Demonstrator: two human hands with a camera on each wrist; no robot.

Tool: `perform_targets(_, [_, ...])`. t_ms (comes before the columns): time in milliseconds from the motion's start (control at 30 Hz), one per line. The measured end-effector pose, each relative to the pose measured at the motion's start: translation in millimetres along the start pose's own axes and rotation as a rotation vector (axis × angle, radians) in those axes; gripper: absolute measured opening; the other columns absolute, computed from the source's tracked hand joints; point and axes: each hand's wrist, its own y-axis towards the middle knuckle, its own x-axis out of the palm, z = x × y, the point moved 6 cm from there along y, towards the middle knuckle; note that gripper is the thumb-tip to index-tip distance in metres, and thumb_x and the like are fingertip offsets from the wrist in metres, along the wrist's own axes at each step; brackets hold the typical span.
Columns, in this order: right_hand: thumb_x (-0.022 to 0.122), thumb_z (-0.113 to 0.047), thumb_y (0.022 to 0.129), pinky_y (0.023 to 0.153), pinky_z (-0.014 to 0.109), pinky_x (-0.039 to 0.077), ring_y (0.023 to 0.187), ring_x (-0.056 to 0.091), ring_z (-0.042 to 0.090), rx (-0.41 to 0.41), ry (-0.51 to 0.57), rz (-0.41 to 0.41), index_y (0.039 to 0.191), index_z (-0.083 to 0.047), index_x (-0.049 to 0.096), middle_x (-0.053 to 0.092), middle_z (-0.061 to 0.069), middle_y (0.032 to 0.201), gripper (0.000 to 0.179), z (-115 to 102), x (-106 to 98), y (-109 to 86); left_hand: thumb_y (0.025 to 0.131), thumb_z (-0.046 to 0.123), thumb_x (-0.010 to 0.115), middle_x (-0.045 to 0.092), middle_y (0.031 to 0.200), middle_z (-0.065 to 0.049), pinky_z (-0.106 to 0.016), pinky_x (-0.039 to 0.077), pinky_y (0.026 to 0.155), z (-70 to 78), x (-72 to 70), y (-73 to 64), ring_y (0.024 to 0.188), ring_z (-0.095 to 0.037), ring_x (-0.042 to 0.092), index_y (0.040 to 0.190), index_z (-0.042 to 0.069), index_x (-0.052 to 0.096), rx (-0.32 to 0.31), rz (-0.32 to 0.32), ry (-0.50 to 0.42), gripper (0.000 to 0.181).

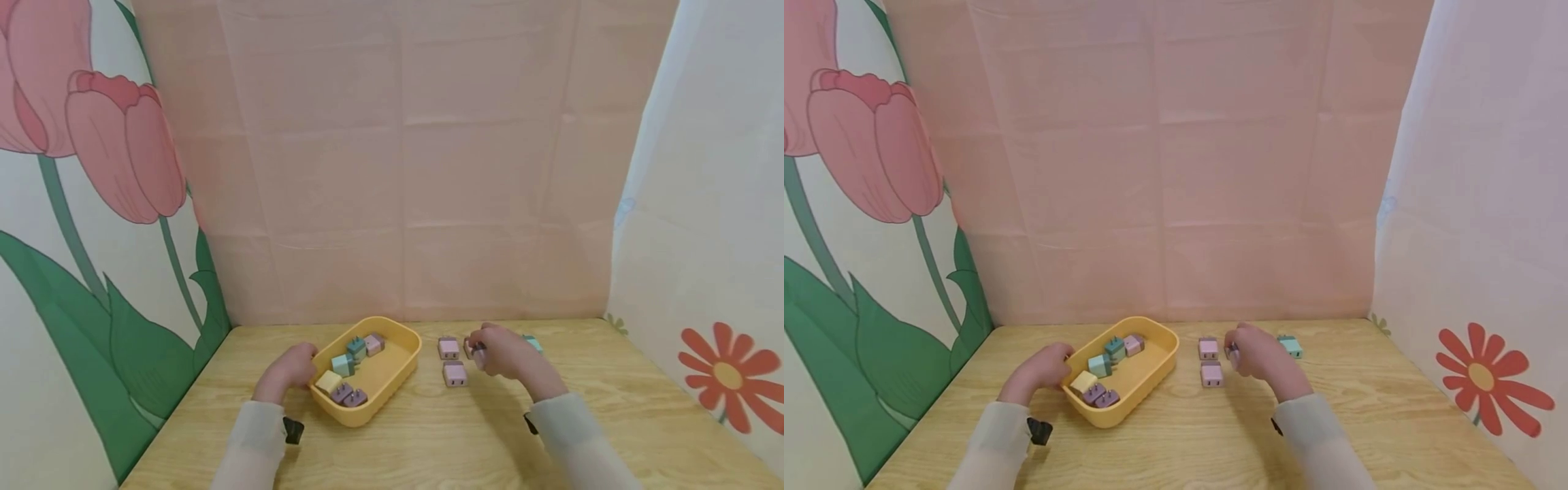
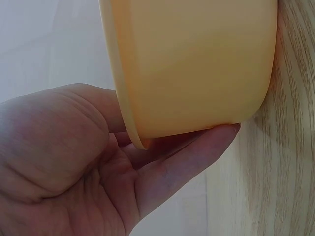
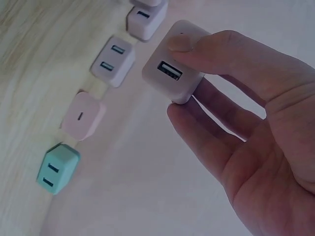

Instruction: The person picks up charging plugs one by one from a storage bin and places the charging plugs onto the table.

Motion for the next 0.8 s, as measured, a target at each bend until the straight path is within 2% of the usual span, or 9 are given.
perform_targets(233, [0.083, 0.006, 0.084, 0.078, 0.04, 0.061, 0.091, 0.063, 0.023, 0.036, -0.003, -0.044, 0.123, -0.006, 0.076, 0.068, 0.012, 0.109, 0.041, 15, 6, 5.3, 0.094, -0.006, 0.057, 0.075, 0.109, -0.014, -0.035, 0.064, 0.076, -2.4, 0.3, 0.4, 0.091, -0.022, 0.069, 0.124, -0.007, 0.069, -0.053, -0.015, 0.03, 0.032])
perform_targets(433, [0.085, 0.005, 0.081, 0.084, 0.047, 0.063, 0.096, 0.068, 0.026, 0.051, -0.025, -0.056, 0.12, -0.006, 0.077, 0.074, 0.013, 0.114, 0.041, 20, 9, 7.5, 0.092, -0.006, 0.058, 0.074, 0.104, -0.014, -0.035, 0.063, 0.074, -1.0, -0.1, 1.7, 0.087, -0.022, 0.068, 0.12, -0.007, 0.07, -0.032, -0.021, 0.026, 0.031])
perform_targets(633, [0.083, 0.003, 0.084, 0.082, 0.045, 0.062, 0.091, 0.066, 0.022, 0.056, -0.003, -0.074, 0.111, -0.005, 0.078, 0.077, 0.008, 0.106, 0.029, 25, 18, 9.6, 0.091, -0.007, 0.058, 0.074, 0.102, -0.014, -0.035, 0.063, 0.073, -1.2, 0.6, 1.9, 0.087, -0.022, 0.068, 0.118, -0.008, 0.07, -0.013, -0.016, 0.043, 0.03])
perform_targets(800, [0.083, 0.002, 0.085, 0.085, 0.046, 0.062, 0.091, 0.066, 0.021, 0.059, 0.003, -0.083, 0.11, -0.006, 0.079, 0.077, 0.008, 0.106, 0.026, 26, 24, 9.8, 0.091, -0.007, 0.057, 0.074, 0.101, -0.013, -0.035, 0.063, 0.073, -2.2, 1.2, 2.4, 0.086, -0.021, 0.068, 0.117, -0.007, 0.07, -0.019, -0.016, 0.042, 0.03])
